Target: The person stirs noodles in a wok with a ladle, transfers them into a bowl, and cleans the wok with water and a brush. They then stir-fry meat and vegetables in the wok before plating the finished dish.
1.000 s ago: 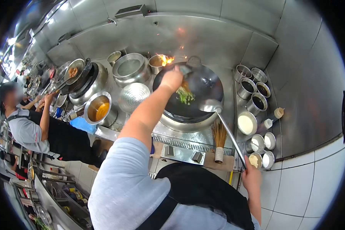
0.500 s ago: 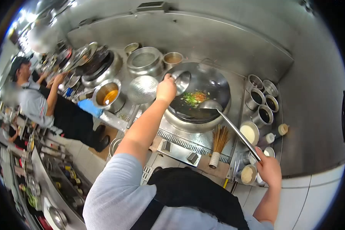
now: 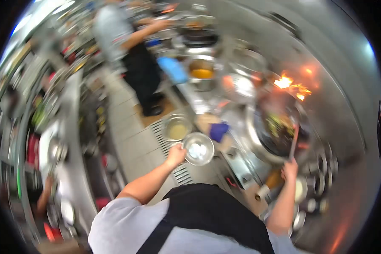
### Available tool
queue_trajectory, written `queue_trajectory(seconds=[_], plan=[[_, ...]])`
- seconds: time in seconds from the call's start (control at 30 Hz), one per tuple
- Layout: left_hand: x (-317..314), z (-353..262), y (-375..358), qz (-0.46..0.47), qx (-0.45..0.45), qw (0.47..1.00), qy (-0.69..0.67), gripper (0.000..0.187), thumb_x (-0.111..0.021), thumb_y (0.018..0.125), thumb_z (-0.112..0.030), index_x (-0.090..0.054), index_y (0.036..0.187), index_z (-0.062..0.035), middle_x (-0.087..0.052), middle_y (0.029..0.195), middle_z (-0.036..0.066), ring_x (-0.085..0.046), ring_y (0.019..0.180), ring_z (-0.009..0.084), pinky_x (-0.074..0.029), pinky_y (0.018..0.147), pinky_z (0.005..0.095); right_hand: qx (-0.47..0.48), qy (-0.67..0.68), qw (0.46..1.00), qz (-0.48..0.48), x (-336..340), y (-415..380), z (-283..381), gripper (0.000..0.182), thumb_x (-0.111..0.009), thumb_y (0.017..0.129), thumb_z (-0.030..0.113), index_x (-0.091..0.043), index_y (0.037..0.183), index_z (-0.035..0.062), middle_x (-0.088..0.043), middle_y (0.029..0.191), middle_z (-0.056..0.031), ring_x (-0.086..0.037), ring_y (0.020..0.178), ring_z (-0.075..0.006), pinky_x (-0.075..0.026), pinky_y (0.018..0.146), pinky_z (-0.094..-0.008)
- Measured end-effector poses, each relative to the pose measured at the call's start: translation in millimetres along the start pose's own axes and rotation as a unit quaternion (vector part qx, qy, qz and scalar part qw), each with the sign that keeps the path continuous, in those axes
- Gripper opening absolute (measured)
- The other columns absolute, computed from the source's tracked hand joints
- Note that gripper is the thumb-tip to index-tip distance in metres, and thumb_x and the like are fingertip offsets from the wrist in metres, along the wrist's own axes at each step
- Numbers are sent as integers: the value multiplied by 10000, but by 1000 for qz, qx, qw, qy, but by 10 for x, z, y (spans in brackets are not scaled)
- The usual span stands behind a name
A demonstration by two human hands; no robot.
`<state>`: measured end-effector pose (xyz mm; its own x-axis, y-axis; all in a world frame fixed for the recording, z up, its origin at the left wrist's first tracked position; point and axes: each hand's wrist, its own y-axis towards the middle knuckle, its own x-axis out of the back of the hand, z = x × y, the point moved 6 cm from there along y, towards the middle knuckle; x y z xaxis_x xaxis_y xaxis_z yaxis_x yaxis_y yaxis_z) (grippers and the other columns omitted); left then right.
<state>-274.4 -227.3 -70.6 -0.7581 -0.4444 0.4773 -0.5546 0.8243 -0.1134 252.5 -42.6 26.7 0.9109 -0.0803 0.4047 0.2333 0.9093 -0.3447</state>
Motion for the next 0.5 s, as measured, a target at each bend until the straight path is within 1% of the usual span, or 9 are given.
queue_trajectory(seconds=[0.07, 0.1, 0.13, 0.2, 0.27, 0.4, 0.43, 0.47, 0.5], plan=[[457, 717, -458, -32, 159, 980, -117, 205, -545, 785, -116, -667, 884, 17, -644, 662, 149, -619, 537, 214, -511, 569, 379, 36, -15, 992, 120, -199, -267, 192, 457, -454, 856, 64, -440, 1312, 101, -350, 476, 23, -354, 322, -88, -257, 274, -260], [840, 651, -765, -65, 203, 968, -133, 191, -539, 793, -108, -648, 862, 34, -633, 643, 143, -614, 524, 209, -509, 532, 365, 70, -93, 989, 95, -175, -399, 256, 454, -480, 865, 77, -440, 1316, 107, -374, 481, 27, -344, 314, -78, -254, 269, -248], [1163, 850, -999, -116, 236, 953, -149, 191, -539, 793, -108, -648, 862, 34, -633, 643, 143, -614, 524, 209, -509, 532, 365, 96, -77, 983, 134, -147, -487, 222, 483, -484, 870, 71, -423, 1347, 116, -393, 490, 22, -341, 317, -78, -264, 274, -245], [1689, 1172, -1373, -192, 291, 909, -228, 167, -526, 805, -100, -615, 850, 33, -621, 636, 142, -602, 499, 209, -490, 463, 338, 30, -58, 991, 116, -154, -1066, 452, 449, -469, 850, 35, -483, 1290, 120, -413, 492, 0, -363, 313, -102, -295, 279, -281], [2300, 1474, -1703, -320, 294, 858, -274, 123, -510, 813, -90, -570, 823, 17, -594, 625, 126, -576, 462, 210, -470, 416, 308, 61, -121, 981, 136, -295, -726, 375, 456, -467, 843, 30, -485, 1290, 119, -417, 496, -2, -362, 315, -103, -294, 281, -284], [3414, 2139, -2275, -515, 250, 771, -278, 79, -510, 797, -79, -531, 781, -4, -553, 621, 86, -571, 488, 203, -463, 427, 325, 138, -290, 944, 74, -202, 263, 392, 487, -460, 816, 11, -490, 1290, 118, -435, 512, -11, -359, 321, -106, -288, 289, -294], [3667, 2142, -2452, -581, 250, 718, -289, 98, -513, 790, -88, -552, 808, 0, -587, 681, 101, -586, 520, 213, -465, 434, 326, 149, -321, 934, 42, -10, 555, 201, 495, -458, 810, 6, -491, 1290, 118, -440, 516, -13, -358, 323, -106, -286, 291, -296], [3910, 2514, -2576, -595, 260, 705, -285, 161, -515, 803, -111, -577, 867, 24, -616, 753, 133, -617, 559, 247, -503, 463, 341, 153, -349, 924, 3, 312, 762, -2, 502, -457, 803, 1, -492, 1290, 118, -444, 520, -15, -357, 324, -107, -285, 293, -299], [4155, 2573, -2704, -636, 243, 668, -301, 220, -518, 822, -122, -587, 923, 61, -634, 798, 155, -647, 609, 258, -535, 487, 346, 145, -337, 930, -17, 417, 497, 30, 533, -448, 784, -6, -488, 1300, 123, -455, 535, -20, -359, 331, -108, -282, 300, -299]])
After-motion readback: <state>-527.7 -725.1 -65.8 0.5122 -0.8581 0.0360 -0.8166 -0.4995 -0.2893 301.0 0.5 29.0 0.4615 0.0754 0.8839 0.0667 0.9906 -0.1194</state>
